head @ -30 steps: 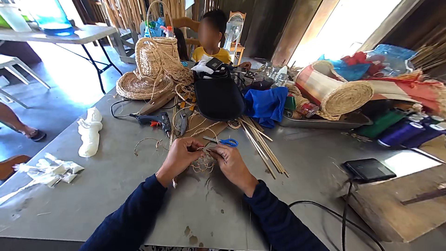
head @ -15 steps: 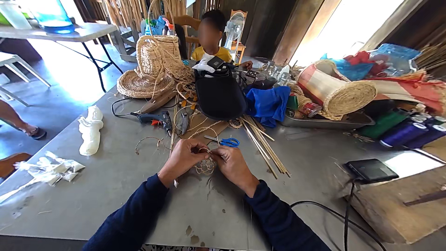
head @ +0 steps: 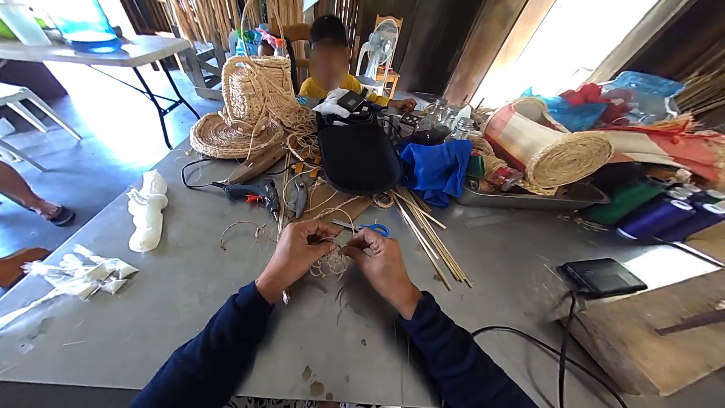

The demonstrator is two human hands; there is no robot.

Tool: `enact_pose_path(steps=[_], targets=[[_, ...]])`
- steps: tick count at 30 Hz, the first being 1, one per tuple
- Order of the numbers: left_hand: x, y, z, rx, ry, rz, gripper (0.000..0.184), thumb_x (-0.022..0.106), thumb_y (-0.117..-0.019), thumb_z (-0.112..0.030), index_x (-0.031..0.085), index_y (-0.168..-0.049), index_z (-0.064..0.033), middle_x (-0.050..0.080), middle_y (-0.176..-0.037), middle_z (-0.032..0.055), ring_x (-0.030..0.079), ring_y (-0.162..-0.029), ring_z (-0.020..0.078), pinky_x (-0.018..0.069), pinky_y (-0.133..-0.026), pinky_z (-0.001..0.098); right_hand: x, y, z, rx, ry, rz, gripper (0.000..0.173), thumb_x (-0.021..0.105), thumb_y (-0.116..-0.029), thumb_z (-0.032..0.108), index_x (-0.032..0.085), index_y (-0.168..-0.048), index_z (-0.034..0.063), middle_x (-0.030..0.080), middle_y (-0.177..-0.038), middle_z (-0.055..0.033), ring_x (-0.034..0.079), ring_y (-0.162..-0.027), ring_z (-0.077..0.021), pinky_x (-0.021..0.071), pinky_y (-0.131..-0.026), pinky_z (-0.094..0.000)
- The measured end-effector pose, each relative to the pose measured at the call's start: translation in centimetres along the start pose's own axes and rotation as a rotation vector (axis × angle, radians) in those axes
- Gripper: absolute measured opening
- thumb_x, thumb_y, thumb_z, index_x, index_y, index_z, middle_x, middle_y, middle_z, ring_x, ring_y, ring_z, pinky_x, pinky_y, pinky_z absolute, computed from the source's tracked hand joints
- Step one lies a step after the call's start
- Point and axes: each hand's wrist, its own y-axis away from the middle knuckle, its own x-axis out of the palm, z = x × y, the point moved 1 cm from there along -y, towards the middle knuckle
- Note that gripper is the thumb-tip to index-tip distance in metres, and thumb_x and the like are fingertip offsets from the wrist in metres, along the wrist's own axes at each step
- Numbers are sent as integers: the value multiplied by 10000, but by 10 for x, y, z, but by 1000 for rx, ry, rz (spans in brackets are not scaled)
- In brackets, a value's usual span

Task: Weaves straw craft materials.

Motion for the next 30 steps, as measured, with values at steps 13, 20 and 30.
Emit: enact_pose_path(steps=[13, 20, 30], targets=[[4, 2, 3, 34, -12, -17, 92, 713, -876, -26, 764, -944, -60, 719, -852, -47, 640, -755, -34, 540, -726, 161, 2, 1, 2, -91, 28, -7, 98, 677, -868, 13, 747, -916, -36, 747, -858, -114, 716, -800, -105, 570, -790, -219], [4, 1, 6, 45, 34, 17, 78, 709, -867, -21, 753, -918, -61, 716, -824, -61, 646, -732, -28, 551, -710, 170, 3, 1, 3, -77, 84, 31, 106, 655, -845, 29, 740, -880, -24, 720, -807, -104, 681, -740, -101, 548, -725, -217], [5, 2, 2, 9, 84, 39, 39, 726, -892, -20, 729, -923, -43, 710, -804, -53, 666, -720, -4, 575, -715, 182, 5, 3, 4, -52, 63, 23, 95, 671, -840, 45, 736, -871, -16, 718, -785, -89, 674, -709, -80, 545, -698, -208]])
